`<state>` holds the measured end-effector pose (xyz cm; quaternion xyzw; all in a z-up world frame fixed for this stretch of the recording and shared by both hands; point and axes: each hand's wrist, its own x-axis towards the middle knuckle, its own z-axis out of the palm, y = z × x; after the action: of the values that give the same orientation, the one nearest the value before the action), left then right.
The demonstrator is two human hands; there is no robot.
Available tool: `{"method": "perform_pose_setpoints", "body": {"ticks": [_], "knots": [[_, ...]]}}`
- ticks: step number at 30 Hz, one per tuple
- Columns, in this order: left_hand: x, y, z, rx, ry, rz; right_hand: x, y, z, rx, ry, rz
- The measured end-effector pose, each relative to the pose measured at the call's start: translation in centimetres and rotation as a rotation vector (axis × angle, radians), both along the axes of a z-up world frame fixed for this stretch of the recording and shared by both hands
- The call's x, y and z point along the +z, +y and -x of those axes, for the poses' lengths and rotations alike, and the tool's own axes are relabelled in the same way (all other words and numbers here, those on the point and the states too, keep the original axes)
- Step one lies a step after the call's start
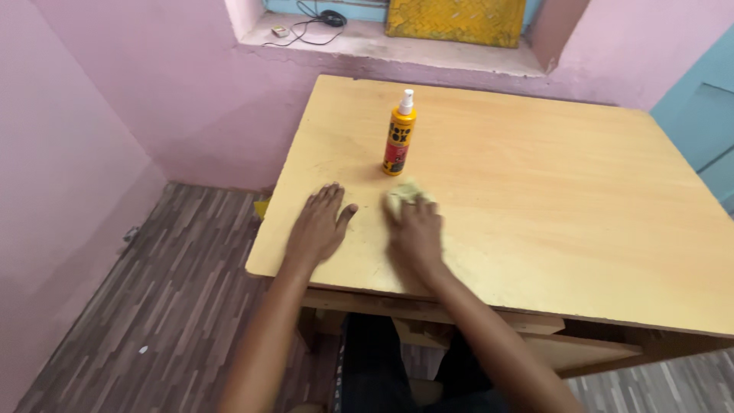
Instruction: The person wipes a wooden table with a cloth, removing small white paper pieces and dust. They also open a drawer and wipe its interior before closing it and continuing to wipe the table surface.
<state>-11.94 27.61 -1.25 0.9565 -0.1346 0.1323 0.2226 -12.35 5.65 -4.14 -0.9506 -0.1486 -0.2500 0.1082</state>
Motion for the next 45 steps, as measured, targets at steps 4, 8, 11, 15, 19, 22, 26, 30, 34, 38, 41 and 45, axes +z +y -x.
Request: {"method": "perform_pose_setpoints", "body": {"ticks": [4,8,11,15,19,22,26,30,34,38,41,45], "knots": [[0.5,0.5,0.1,0.009,0.036,0.053,1.4,3.9,-1.0,0.321,0.114,-0.215],[0.9,3.5,-0.1,0.065,0.037,0.066,2.8,2.1,-1.9,0.151,0.012,-0.198],[0.5,6.4,0.4,0.146,0.026,0.119,2.9,2.0,-1.7,-0.076,0.118,-0.071],[-0.2,7.5,0.2,0.167,0.034,0.265,2.0,8.3,-0.8,-0.005,0.104,-0.061],[0.0,8.9,-0.2,0.215,0.130,0.595,1.4,15.2,0.5,0.275,0.105,-0.153],[0.6,10.3,0.4,0.241,0.146,0.754,2.6,15.8,0.0,0.475,0.163,-0.268],[0.8,11.0,1.8,0.255,0.139,0.747,4.5,12.0,-2.1,0.277,0.056,-0.194],[1.3,11.8,2.0,0.324,0.220,0.697,4.1,12.7,0.5,0.183,0.082,-0.074],[1.5,12.7,0.2,0.349,0.238,0.723,3.5,17.7,5.9,0.484,0.097,-0.003],[1.4,14.1,-1.0,0.265,0.196,0.851,4.4,16.4,6.6,0.732,0.371,-0.404],[1.0,14.5,-0.8,0.306,0.240,0.766,5.4,12.6,1.5,0.492,0.240,-0.558],[0.5,11.6,-1.0,0.225,0.232,0.571,5.1,9.3,-4.2,0.108,0.007,-0.143]]}}
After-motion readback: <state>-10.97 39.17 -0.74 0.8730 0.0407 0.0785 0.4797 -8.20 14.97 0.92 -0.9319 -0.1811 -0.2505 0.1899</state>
